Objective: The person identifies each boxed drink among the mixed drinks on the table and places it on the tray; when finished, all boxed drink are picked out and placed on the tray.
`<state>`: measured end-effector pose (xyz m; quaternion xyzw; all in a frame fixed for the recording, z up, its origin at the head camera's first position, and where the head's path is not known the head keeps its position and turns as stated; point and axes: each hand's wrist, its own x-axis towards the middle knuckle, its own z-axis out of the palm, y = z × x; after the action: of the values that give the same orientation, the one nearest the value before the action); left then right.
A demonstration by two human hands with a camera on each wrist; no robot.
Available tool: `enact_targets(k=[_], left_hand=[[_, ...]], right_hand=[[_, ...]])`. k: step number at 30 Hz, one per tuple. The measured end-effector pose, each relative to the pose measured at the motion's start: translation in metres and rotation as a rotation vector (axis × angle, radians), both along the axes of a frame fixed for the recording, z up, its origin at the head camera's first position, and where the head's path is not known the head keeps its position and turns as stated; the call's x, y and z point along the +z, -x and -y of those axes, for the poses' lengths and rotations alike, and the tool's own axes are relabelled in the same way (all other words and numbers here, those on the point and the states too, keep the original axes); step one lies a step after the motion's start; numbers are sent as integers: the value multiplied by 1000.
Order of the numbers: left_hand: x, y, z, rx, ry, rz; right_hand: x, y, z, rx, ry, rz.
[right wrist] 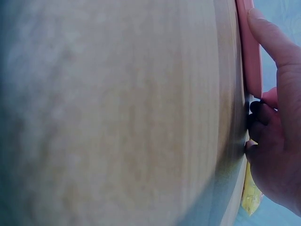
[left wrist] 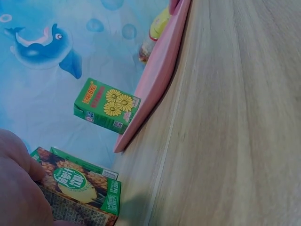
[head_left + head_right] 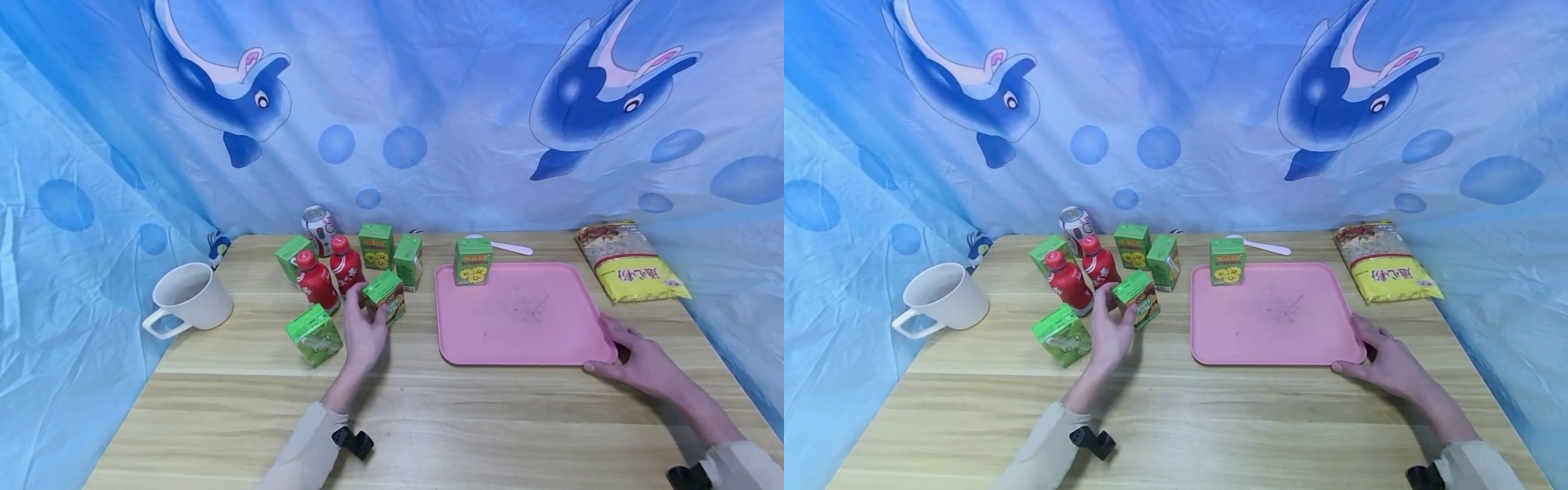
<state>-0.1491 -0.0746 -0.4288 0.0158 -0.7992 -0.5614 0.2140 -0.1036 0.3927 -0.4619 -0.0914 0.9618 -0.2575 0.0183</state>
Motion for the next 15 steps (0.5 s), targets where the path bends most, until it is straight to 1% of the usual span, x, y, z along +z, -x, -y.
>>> enact_targets(k=[3,8,12,15], left_hand=[[-1,0,0,11,6,1],[0,0,0,17,-12,-3],[1,0,1,18,-23,-10],[2,1,1,6,-39,-12]], right_hand=[[0,0,0,0,6,-3],[-2,1,-1,-3,2,-5],[-3,1,-1,-5,-12,-5],[-3,1,-1,-7,-15,4]])
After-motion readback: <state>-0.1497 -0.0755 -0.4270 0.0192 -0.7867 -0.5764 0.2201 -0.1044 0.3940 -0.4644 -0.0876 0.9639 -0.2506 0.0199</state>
